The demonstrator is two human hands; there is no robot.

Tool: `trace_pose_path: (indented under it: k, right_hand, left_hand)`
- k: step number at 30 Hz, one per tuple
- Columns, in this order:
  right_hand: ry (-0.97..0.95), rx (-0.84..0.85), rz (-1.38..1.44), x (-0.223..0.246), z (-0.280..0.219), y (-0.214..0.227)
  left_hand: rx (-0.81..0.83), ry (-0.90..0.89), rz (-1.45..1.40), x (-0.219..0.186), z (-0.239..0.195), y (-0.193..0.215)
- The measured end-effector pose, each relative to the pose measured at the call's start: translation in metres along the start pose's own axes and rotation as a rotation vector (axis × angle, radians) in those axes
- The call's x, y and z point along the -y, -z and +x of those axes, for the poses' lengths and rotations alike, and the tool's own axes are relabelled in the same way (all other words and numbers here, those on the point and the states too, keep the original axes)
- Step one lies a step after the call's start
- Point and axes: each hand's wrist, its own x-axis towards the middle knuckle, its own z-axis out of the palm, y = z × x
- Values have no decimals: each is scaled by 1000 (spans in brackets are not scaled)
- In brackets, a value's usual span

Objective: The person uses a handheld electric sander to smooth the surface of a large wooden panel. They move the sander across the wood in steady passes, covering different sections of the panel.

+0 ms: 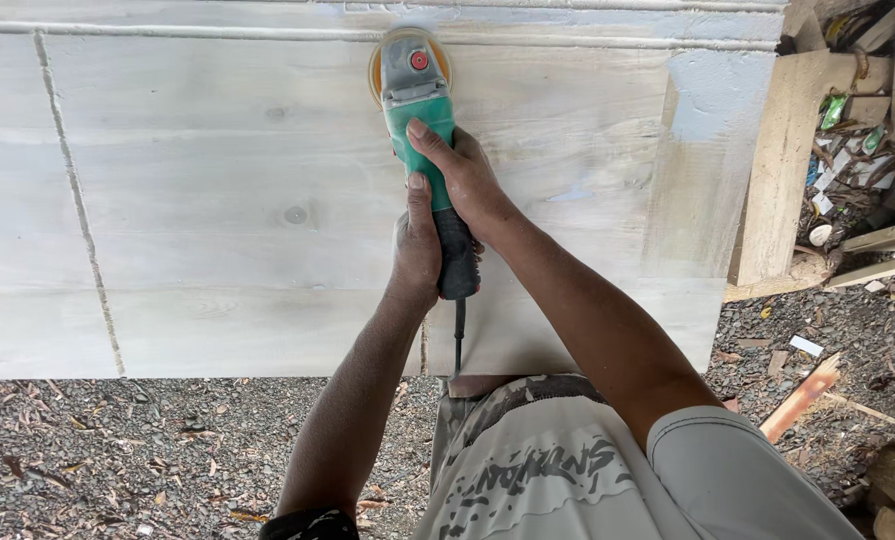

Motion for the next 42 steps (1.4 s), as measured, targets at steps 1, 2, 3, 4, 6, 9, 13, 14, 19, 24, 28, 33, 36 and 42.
trace_pose_path:
  k: [1, 2, 3, 4, 6, 9, 13, 14, 19, 24, 28, 33, 36, 42]
  right_hand:
    - [28, -1, -3, 0, 0, 2]
    - [53, 8, -8, 1, 0, 3]
    - [43, -9, 5, 2, 0, 5]
    - [28, -22, 22, 1, -2, 7]
    - [14, -34, 39, -1, -6, 12]
    - [10, -48, 37, -2, -11, 20]
    - [-10, -97, 59, -1, -12, 29]
    - [-11, -104, 69, -1, -13, 31]
    - [-20, -111, 95, 2, -27, 42]
    - [-2, -120, 149, 7, -36, 49]
    - [-4, -161, 131, 6, -39, 60]
    - [-5, -223, 159, 4, -38, 73]
    - [-15, -255, 148, 5, -36, 82]
    - [-35, -295, 137, 8, -49, 104]
  left_hand:
    - [12, 3, 7, 0, 2, -2]
    - [15, 5, 10, 1, 2, -3]
    - [19, 6, 14, 1, 3, -4]
    - [21, -4, 13, 2, 3, -6]
    - [22, -26, 11, 6, 5, -11]
    - [21, 32, 36, 8, 7, -15]
    - [77, 10, 24, 9, 9, -23]
    - [89, 7, 36, 10, 9, -25]
    - [137, 11, 46, 15, 12, -34]
    - [163, 31, 32, 18, 12, -42]
    - [170, 31, 76, 19, 13, -52]
    - [194, 8, 90, 17, 16, -63]
    - [202, 28, 111, 15, 19, -70]
    - [236, 78, 151, 22, 23, -91]
